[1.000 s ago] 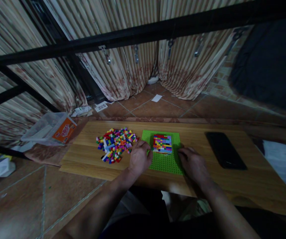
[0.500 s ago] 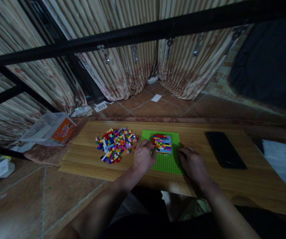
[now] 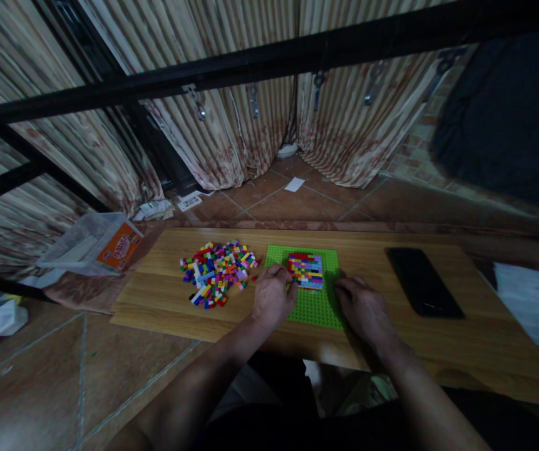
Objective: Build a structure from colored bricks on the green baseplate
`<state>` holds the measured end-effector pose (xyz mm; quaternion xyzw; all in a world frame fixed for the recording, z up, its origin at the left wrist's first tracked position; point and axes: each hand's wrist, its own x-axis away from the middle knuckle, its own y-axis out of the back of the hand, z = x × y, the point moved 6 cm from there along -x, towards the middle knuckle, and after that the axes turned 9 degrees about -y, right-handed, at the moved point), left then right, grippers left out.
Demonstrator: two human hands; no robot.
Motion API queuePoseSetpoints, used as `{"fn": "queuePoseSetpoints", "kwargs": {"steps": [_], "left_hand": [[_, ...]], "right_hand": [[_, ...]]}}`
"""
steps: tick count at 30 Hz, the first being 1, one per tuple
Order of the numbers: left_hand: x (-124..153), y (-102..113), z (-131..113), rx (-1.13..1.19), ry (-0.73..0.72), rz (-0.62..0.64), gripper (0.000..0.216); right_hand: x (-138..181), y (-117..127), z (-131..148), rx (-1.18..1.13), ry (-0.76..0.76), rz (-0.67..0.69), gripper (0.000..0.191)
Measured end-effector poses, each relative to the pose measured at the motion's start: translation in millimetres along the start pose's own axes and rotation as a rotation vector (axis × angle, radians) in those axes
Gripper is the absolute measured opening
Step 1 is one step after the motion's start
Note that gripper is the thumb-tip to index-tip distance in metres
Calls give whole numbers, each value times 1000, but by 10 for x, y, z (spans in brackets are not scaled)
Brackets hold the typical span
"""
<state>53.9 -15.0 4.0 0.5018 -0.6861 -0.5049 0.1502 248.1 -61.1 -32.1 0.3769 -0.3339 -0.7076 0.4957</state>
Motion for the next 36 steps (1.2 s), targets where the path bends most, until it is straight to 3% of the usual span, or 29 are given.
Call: {"fn": "queuePoseSetpoints", "kwargs": {"steps": [15,20,25,30,36], "left_hand": [[69,-14,81,88,8,7,12],[101,51,120,157,41,-57,13],[8,10,220,228,169,-161,17],[-80,-115,274,230,254,-95,36],[-77,-146,235,201,229,-90,34]], "right_hand": [[1,-4,-9,-16,14,7,24],[3,9,5,-12,1,7,25],[7,10,6,-8,-10,9,25],[11,23,19,-20,-10,-6,26],[-1,-8,-17,-10,-10,-9,25]]}}
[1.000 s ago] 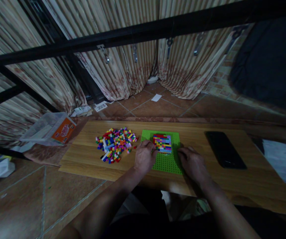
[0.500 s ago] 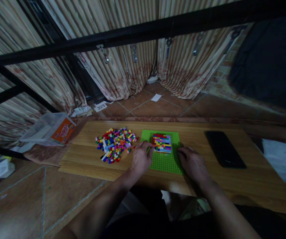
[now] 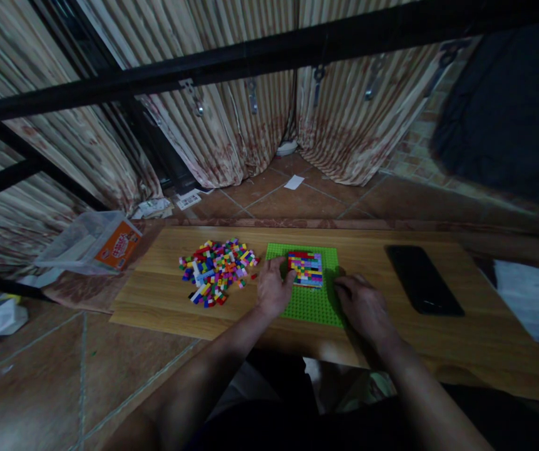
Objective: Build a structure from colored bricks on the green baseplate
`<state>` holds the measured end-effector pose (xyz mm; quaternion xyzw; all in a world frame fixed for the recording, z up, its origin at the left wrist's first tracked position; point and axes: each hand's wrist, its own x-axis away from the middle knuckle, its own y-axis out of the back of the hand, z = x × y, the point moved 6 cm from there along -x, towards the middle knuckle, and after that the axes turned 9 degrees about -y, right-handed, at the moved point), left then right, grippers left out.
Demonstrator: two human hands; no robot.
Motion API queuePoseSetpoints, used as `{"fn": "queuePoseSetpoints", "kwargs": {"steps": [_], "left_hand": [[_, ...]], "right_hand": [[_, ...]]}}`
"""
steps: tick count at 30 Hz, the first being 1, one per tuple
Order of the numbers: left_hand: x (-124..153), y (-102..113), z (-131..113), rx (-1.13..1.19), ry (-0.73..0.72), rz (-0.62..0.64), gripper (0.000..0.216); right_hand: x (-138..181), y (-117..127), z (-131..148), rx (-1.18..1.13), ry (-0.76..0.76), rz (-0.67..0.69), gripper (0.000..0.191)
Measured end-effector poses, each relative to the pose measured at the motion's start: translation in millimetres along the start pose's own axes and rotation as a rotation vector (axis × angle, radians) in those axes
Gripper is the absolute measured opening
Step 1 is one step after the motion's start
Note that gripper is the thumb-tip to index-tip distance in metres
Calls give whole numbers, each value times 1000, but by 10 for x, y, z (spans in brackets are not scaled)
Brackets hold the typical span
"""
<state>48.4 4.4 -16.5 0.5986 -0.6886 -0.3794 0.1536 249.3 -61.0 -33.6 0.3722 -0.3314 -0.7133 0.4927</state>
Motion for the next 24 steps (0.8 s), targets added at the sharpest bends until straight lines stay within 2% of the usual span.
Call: {"fn": "queuePoseSetpoints", "kwargs": {"steps": [24], "left_hand": [[59,-80,-53,-64,-145,-27,31]], "right_hand": [[-4,-12,-7,-4,-4,14,24]]}}
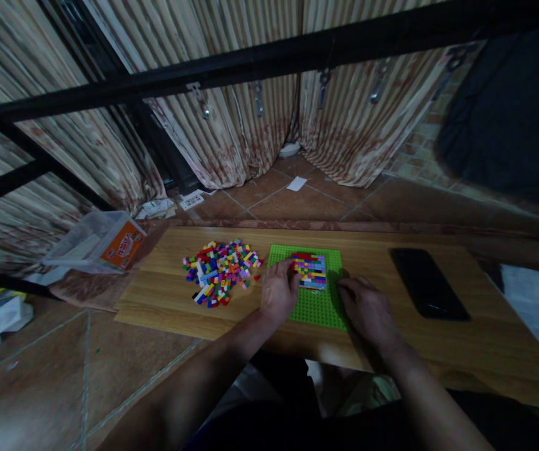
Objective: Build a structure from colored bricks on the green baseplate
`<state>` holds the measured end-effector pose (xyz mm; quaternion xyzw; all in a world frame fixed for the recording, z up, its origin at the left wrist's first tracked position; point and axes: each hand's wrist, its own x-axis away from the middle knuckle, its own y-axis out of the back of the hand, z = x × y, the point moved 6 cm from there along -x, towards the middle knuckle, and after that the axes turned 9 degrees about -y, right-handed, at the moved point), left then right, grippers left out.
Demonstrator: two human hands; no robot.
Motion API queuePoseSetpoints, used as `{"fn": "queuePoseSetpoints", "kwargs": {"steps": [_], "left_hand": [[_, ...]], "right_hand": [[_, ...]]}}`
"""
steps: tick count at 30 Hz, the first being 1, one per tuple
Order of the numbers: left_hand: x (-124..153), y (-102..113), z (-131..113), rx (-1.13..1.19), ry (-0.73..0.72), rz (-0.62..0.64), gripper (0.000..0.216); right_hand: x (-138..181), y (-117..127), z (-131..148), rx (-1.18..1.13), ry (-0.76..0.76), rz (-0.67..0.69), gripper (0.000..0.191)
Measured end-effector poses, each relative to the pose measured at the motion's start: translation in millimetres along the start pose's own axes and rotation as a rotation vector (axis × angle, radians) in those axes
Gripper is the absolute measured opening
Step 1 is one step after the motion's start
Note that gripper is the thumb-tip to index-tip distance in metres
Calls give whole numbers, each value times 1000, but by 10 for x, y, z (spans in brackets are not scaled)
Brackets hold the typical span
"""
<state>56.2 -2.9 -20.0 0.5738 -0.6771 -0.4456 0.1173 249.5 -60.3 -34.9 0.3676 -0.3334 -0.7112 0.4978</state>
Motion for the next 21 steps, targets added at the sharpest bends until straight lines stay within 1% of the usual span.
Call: {"fn": "queuePoseSetpoints", "kwargs": {"steps": [3,5,7,9,12,14,17,21], "left_hand": [[20,60,13,37,2,-40,31],[41,169,46,20,-8,-65,29],[65,324,111,-41,-23,-70,26],[84,489,212,-132,-27,-49,25],[103,654,365,-274,-38,51,23],[115,697,430,-360,-45,120,19],[127,687,456,-443,-59,196,15],[127,657,429,-488,-56,236,19]], "right_hand": [[4,1,-1,-5,14,3,24],[7,6,1,-6,20,2,25],[11,12,9,3,23,0,25],[13,16,18,12,20,1,24],[11,17,25,15,9,5,23],[9,13,23,16,6,5,23],[8,2,11,11,15,2,23],[11,-4,-7,0,22,-11,23]]}}
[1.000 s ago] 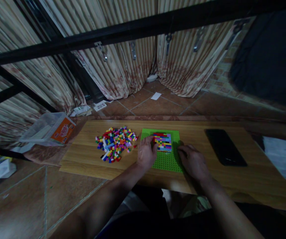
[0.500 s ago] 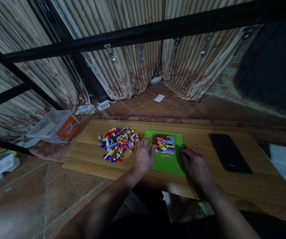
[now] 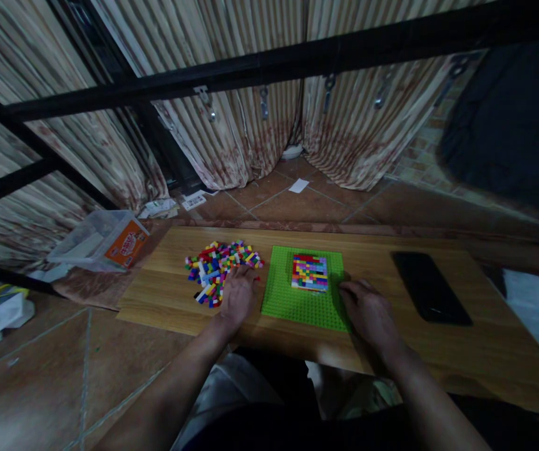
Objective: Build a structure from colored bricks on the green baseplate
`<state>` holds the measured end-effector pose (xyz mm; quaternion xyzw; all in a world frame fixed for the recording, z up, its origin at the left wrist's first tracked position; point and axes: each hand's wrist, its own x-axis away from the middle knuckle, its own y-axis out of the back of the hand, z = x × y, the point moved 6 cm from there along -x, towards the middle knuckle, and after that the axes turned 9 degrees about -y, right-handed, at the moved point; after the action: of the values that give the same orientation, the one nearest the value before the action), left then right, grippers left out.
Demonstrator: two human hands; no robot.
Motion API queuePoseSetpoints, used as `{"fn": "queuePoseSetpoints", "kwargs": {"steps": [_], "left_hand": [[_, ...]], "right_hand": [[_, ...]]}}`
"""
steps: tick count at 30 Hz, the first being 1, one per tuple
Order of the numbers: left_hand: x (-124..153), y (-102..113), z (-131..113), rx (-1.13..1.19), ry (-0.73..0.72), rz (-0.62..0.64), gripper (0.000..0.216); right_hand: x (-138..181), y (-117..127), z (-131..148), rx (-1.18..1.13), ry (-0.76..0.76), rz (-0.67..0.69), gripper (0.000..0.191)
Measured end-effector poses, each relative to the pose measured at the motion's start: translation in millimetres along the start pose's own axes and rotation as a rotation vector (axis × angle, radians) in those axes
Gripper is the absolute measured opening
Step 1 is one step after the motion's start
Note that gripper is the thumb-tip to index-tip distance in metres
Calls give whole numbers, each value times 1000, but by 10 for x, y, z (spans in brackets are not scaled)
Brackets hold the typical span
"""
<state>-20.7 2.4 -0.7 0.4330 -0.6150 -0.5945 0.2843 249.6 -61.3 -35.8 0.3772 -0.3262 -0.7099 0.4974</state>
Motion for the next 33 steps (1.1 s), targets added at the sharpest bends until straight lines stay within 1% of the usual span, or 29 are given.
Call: {"fn": "queuePoseSetpoints", "kwargs": {"steps": [4,8,11,15,18,22,28,33], "left_hand": [[-3,26,-90,56,-4,9,18],[-31,30,-319,147,-65,73,19],[-83,25,-495,141,-99,135,20],[-169,24,-636,119,-140,175,20],[-221,13,-684,81,-184,206,21],[-273,6,-700,26,-198,229,24],[-324,29,-736,27,-214,206,22],[-341,24,-743,45,-185,163,22]], "right_hand": [[1,1,6,2,3,-3,22],[-1,8,12,8,-7,-7,22],[-1,12,18,7,-1,-4,23],[-2,18,27,13,10,-3,22],[-4,25,34,18,2,-5,22],[-1,31,49,12,5,-3,23],[-4,27,49,13,-3,8,23],[-10,28,39,6,-12,9,23]]}}
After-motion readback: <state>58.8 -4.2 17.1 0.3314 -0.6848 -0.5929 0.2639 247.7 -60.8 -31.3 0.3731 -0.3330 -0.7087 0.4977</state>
